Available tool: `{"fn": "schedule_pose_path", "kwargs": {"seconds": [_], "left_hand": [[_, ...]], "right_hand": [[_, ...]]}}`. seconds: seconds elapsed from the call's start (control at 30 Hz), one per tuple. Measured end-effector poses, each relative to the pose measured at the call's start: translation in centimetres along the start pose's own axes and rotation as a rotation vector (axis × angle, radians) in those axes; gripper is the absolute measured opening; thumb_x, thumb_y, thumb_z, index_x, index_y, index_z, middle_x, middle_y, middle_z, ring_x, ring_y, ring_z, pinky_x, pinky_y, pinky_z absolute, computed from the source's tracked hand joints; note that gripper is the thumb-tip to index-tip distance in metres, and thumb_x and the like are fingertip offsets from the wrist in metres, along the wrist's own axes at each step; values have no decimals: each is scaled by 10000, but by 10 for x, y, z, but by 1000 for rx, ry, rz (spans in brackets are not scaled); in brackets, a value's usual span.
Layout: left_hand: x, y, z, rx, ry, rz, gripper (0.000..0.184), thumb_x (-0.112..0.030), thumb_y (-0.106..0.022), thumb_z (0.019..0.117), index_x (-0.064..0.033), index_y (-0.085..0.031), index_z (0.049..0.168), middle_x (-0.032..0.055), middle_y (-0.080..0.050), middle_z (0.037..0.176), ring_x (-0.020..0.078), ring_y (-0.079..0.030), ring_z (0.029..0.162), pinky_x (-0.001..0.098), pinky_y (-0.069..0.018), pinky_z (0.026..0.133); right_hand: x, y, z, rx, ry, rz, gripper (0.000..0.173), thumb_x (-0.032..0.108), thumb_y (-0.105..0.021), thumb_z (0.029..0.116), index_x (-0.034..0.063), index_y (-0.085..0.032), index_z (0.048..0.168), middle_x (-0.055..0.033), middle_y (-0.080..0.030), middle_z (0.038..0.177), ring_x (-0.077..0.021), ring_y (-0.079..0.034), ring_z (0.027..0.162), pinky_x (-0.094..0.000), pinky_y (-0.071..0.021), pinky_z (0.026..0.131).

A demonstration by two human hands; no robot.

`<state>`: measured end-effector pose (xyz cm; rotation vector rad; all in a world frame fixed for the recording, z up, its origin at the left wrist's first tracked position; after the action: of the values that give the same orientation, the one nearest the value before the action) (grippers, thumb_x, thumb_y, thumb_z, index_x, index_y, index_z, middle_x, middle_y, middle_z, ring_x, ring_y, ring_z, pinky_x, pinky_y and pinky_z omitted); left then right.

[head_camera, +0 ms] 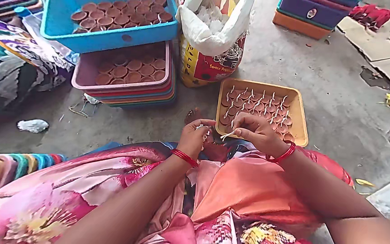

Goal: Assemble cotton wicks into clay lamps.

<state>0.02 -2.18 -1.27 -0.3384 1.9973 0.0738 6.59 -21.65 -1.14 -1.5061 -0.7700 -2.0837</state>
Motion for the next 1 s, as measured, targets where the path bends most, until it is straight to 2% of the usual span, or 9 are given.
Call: {"fn": "schedule_pose_path", "kwargs": {"seconds": [0.07, 0.13, 0.23, 0.33, 0.47, 0.53, 0.7, 0.9, 1.0], "left_hand": [[-1, -2, -5, 153, -55, 92, 207, -76, -514, 1042, -36, -716, 1065, -12, -618, 764, 22, -502, 576, 167, -415, 527], [-3, -6, -10, 252, -138, 141, 141, -95, -598, 1004, -59, -730, 969, -38, -667, 794, 3, -546, 615, 167, -463, 576], [-2, -10, -15, 289, -204, 170, 81, -43, -656, 937, -70, -725, 906, -48, -667, 785, -4, -551, 612, 156, -472, 580], [-2, -9, -14, 296, -189, 169, 87, -35, -649, 941, -73, -715, 897, -40, -657, 749, 3, -551, 599, 160, -468, 570], [-7, -8, -15, 322, -159, 151, 109, -32, -621, 967, -67, -702, 903, -42, -635, 717, 7, -545, 589, 162, -470, 571], [-8, -8, -15, 332, -147, 170, 108, -42, -628, 971, -66, -700, 894, -43, -626, 704, 5, -532, 575, 158, -461, 560], [-5, -7, -15, 336, -215, 262, 101, -38, -634, 953, -81, -697, 886, -55, -653, 738, -8, -575, 619, 161, -488, 593], [-2, -10, -14, 379, -224, 367, 83, -52, -639, 968, -78, -687, 907, -70, -650, 714, -26, -568, 601, 150, -482, 589], [1, -9, -15, 399, -214, 432, 91, -97, -638, 972, -91, -698, 904, -72, -666, 767, -24, -598, 663, 173, -512, 645]], "right_hand": [[0, -3, -1, 16, 23, -39, 69, 79, -593, 946, 62, -656, 926, 36, -592, 914, 1, -584, 788, -165, -530, 694], [-1, -6, 0, 7, 53, -64, 63, 77, -604, 947, 54, -662, 932, 28, -596, 916, -3, -584, 786, -166, -531, 692], [-1, -9, -1, 9, 51, -73, 59, 75, -603, 956, 54, -656, 941, 24, -612, 911, -14, -608, 799, -186, -554, 718], [-1, -10, -1, 10, 70, -43, 58, 64, -606, 953, 42, -659, 958, 25, -632, 912, -12, -618, 800, -194, -560, 729], [0, -6, -1, 31, 174, -40, 145, 26, -630, 944, 7, -675, 1081, -2, -682, 988, -25, -653, 840, -216, -590, 766], [1, -4, 1, 37, 270, -137, 146, 34, -635, 947, -22, -710, 1060, -33, -693, 954, -26, -641, 830, -193, -563, 743], [8, -4, 1, 41, 435, -428, 152, 72, -620, 971, 16, -755, 930, -60, -725, 906, -89, -686, 908, -232, -565, 847], [5, -7, 0, 79, 466, -611, 165, 80, -564, 996, 18, -693, 914, -81, -677, 846, -172, -668, 818, -309, -561, 751], [7, 8, 2, 115, 398, -650, 153, 70, -557, 985, 8, -684, 928, -94, -663, 856, -198, -663, 800, -345, -568, 721]]}}
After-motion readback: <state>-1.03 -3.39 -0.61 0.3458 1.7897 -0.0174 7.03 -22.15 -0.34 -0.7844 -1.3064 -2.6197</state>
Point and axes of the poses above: each hand's wrist, its own z-axis towards the middle knuckle, its own y-axis out of the back of the hand, x = y × z, the point moved 2 cm from there along z, towards the middle knuckle
